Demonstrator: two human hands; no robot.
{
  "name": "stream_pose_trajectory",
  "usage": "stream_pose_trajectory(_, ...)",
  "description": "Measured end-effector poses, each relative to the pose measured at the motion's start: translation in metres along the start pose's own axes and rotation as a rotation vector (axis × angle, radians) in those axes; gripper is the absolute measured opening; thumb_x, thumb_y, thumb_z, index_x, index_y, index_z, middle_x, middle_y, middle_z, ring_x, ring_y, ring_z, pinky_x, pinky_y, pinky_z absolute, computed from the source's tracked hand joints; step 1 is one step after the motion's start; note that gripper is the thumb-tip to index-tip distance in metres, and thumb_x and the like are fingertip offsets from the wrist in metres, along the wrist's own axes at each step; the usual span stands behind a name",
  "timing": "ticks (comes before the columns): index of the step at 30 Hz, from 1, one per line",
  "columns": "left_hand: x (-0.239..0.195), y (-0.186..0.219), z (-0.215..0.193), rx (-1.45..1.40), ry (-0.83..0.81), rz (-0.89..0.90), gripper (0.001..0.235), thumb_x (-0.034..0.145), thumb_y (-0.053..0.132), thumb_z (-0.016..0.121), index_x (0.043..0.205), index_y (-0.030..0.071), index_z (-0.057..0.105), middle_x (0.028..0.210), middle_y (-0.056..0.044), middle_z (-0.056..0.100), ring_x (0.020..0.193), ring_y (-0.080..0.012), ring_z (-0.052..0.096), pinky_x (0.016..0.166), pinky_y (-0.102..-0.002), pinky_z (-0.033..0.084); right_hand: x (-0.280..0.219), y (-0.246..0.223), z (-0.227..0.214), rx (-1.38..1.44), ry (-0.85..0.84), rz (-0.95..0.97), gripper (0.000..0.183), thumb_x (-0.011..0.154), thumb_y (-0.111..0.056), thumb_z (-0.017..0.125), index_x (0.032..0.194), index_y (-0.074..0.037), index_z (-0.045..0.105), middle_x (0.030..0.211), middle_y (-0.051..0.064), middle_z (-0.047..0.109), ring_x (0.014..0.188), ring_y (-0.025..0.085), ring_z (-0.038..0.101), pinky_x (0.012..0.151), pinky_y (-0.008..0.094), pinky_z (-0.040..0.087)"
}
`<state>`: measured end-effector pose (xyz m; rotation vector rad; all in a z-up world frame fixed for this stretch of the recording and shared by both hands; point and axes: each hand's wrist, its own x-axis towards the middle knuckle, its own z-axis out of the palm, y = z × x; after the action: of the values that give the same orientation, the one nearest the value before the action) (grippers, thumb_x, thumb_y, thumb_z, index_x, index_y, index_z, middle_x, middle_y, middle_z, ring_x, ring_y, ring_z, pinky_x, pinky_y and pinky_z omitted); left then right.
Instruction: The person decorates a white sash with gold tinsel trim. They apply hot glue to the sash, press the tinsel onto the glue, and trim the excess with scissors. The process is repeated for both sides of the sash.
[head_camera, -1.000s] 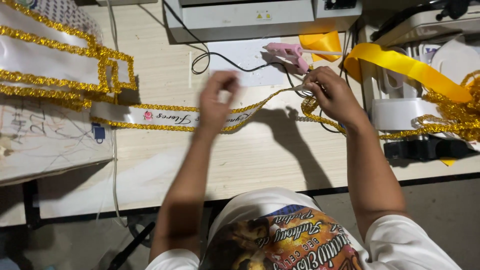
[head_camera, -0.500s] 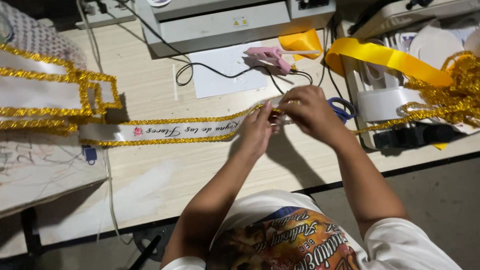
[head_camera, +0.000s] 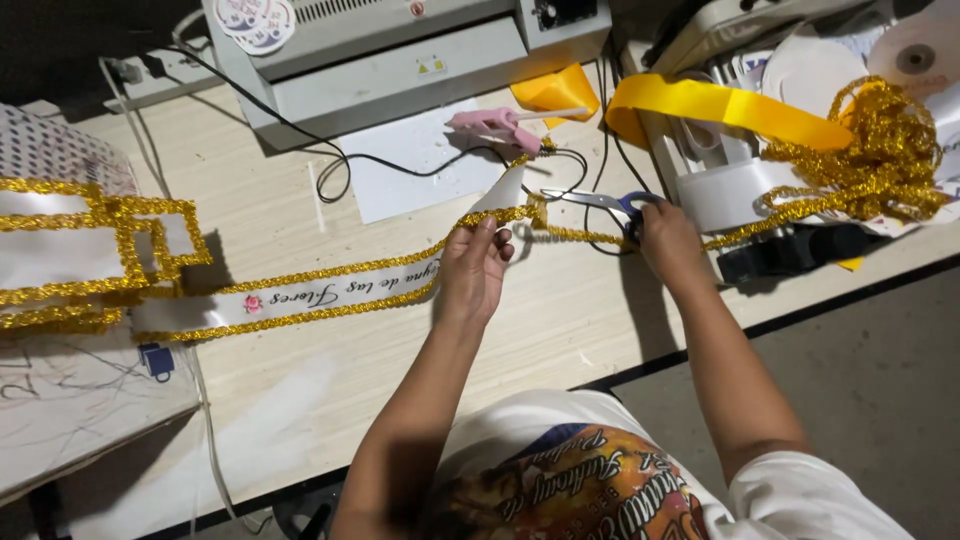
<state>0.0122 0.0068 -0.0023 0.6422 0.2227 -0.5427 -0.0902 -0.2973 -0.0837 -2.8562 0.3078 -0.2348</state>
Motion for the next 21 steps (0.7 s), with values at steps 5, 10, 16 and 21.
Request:
stream_pose_trajectory(5,0.000,0.013,0.015,-0.058,0.022,0.003,0.013,0.093,0.011,0.074,0.103,0.006,0.067,0.095,-0.005,0.068,0.087,-0.0157,0.063,0.078,-0.031,0.053,-0.002,0.016,0.037,-0.192,-0.008,0.025,0.025,0.089,-0.006,0.060,0.113,-0.003,0.065,0.118,0.020,0.064,0.103,0.042,0.063,0.079,0.053,0.053)
stream_pose_trajectory(10,-0.002,0.020,0.015,-0.143,-0.077,0.050,0.013,0.097,0.010,0.076,0.103,0.003,0.067,0.096,-0.006,0.066,0.090,-0.0164,0.062,0.082,-0.032,0.054,0.007,0.021,0.022,-0.233,-0.094,-0.010,0.025,0.088,-0.004,0.063,0.113,-0.006,0.063,0.115,0.017,0.064,0.107,0.041,0.063,0.082,0.055,0.052)
stream_pose_trajectory(16,-0.002,0.024,0.016,-0.172,-0.044,0.059,0.014,0.094,0.010,0.075,0.104,0.006,0.067,0.095,-0.003,0.065,0.088,-0.0144,0.061,0.080,-0.030,0.052,-0.009,0.020,-0.001,0.093,-0.086,0.070,0.042,0.087,-0.008,0.075,0.124,0.001,0.056,0.119,0.026,0.059,0.104,0.048,0.060,0.083,0.054,0.050)
stream_pose_trajectory(21,-0.007,0.030,0.027,-0.111,-0.092,0.212,0.013,0.095,0.010,0.074,0.105,0.006,0.067,0.097,-0.003,0.066,0.087,-0.0133,0.058,0.079,-0.031,0.049,-0.019,0.002,-0.013,0.000,0.493,-0.014,0.055,0.089,-0.005,0.076,0.132,0.013,0.046,0.130,0.033,0.051,0.119,0.050,0.054,0.102,0.051,0.046)
